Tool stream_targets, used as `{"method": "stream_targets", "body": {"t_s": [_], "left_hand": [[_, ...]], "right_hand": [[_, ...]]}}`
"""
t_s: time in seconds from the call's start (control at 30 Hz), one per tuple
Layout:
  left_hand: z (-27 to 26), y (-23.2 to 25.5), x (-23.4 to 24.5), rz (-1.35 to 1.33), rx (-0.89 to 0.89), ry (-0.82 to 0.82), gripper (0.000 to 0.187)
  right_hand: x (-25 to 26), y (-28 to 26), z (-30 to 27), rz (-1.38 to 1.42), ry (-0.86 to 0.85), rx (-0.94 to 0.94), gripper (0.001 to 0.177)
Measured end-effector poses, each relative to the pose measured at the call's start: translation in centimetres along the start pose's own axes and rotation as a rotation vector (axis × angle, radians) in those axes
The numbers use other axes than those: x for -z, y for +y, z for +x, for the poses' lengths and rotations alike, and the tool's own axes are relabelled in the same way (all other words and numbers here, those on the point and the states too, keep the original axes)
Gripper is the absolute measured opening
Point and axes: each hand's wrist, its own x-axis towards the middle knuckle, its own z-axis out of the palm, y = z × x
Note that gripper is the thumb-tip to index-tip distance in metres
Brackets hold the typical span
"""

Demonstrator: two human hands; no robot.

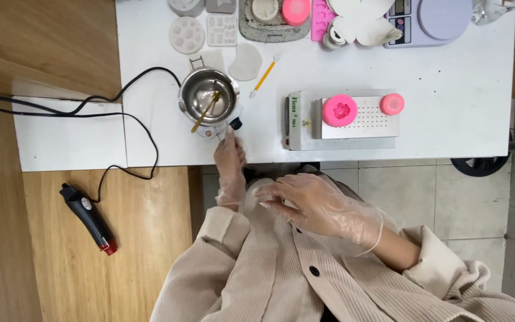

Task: Crafting decorative candles by pouring melted wax into silicone molds and using a heat gun for finishing.

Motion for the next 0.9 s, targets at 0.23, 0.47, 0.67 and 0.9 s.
{"method": "stream_targets", "body": {"t_s": [0.23, 0.47, 0.67, 0.9], "left_hand": [[-9.4, 3.1, -2.3, 0.341, -0.106, 0.139, 0.043], [-15.3, -0.6, -5.0, 0.507, -0.127, 0.141, 0.032], [-17.8, -3.7, -7.6, 0.512, -0.051, 0.144, 0.025], [-18.6, -5.0, -8.7, 0.383, -0.111, 0.104, 0.022]], "right_hand": [[2.2, 3.3, -2.6, -0.22, 0.211, 0.151, 0.048], [1.4, 3.7, -1.3, -0.493, 0.427, 0.243, 0.057], [0.7, 5.4, -0.4, -0.657, 0.476, 0.266, 0.051], [2.0, 7.6, -2.4, -0.632, 0.295, 0.446, 0.044]]}}
